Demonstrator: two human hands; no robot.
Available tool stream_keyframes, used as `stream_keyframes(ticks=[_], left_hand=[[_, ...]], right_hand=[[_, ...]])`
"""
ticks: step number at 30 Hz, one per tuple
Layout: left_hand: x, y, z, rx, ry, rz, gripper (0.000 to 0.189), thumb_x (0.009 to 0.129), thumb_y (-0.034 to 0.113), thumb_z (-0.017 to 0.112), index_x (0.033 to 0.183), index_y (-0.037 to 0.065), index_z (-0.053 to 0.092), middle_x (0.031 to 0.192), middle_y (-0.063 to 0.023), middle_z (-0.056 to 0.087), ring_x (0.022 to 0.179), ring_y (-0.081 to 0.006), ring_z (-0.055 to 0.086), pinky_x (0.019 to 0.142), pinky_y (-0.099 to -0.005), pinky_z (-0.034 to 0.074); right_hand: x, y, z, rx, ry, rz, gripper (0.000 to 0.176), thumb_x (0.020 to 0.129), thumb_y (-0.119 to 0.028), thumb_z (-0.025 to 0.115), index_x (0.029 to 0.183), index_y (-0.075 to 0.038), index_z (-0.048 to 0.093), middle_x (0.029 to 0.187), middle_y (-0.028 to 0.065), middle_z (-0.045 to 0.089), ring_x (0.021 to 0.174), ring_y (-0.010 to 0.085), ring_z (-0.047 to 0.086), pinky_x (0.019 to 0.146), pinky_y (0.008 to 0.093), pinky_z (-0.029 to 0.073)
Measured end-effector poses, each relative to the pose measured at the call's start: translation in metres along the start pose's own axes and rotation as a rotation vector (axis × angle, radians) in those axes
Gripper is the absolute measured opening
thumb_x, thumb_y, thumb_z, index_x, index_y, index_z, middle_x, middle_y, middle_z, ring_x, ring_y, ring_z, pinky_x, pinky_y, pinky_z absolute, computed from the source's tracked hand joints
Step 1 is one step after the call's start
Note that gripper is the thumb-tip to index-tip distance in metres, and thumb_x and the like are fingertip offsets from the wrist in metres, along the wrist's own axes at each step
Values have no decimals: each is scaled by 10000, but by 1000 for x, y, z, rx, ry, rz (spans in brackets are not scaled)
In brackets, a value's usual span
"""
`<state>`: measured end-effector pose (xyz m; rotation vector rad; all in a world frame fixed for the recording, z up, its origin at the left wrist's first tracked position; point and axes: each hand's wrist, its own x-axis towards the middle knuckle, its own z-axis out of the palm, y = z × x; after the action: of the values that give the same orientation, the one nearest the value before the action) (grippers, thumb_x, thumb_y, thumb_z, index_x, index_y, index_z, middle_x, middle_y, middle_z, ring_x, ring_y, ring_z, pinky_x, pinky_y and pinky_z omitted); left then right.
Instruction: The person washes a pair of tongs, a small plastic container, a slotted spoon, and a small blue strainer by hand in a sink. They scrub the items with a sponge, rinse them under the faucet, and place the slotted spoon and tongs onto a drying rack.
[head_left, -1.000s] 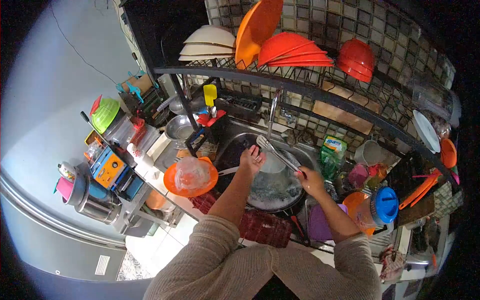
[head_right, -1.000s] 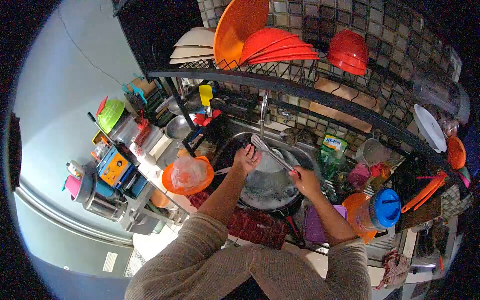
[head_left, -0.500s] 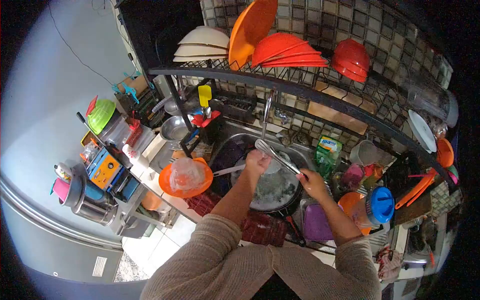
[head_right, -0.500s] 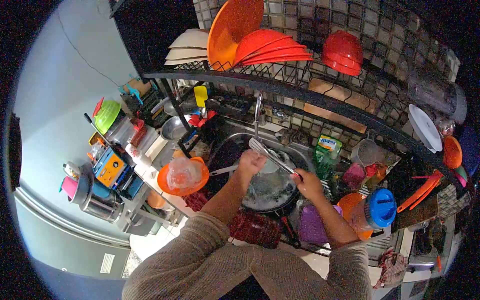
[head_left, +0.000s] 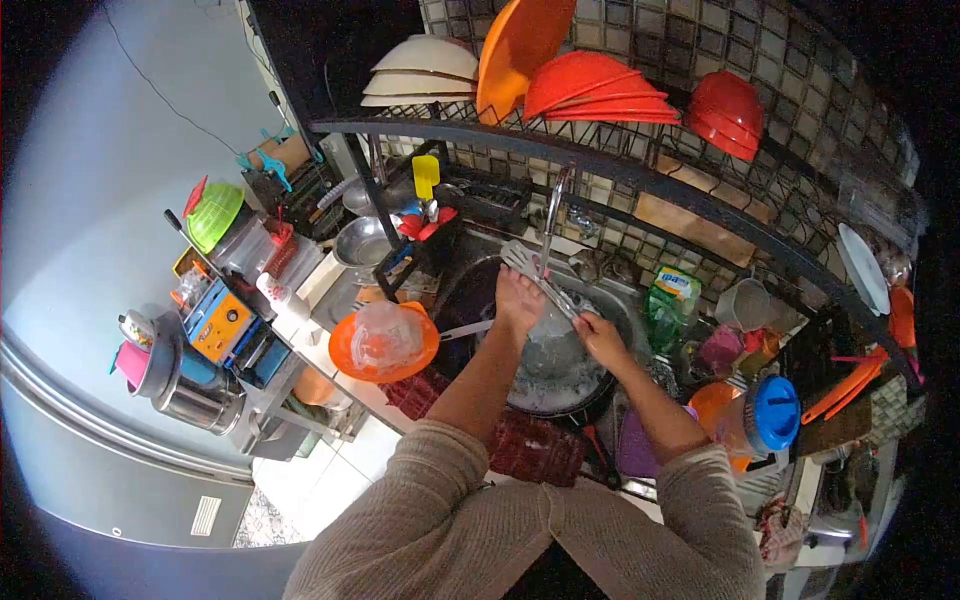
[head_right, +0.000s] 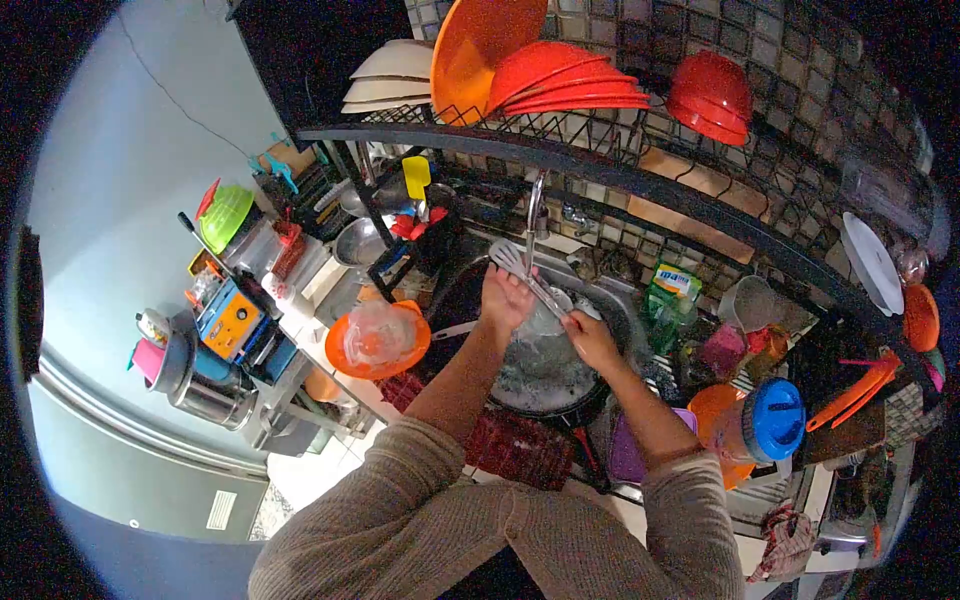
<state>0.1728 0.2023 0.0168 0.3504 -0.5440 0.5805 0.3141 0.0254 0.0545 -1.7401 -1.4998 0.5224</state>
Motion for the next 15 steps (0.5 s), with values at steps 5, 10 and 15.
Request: stream_keyframes(ticks=[5,10,15], left_hand=[[17,-22,91,418,833,221,518,923,523,340,1294,166,387,1180,-86,525,1023,-261,542,837,-415,460],[-3,-15,89,558,747,191,558,911,552,344,1360,223,301,1360,-32,395,1151,-265,451,926,-476,376],[-9,-10,98,625,866,80,664,867,626,352,1379,210,271,1421,-1,292,1267,-292,310,948,-619,243]], right_hand=[[29,-29,22,449,-170,124,370,935,-419,428,812,-80,512,559,-5,459,385,84,407,357,253,349],[72,-43,46,617,-267,163,406,944,-425,402,754,-79,497,547,-5,459,410,98,429,395,262,354],[99,-61,53,148,-74,-43,463,924,-462,413,809,-53,596,607,88,570,515,219,561,511,358,445]])
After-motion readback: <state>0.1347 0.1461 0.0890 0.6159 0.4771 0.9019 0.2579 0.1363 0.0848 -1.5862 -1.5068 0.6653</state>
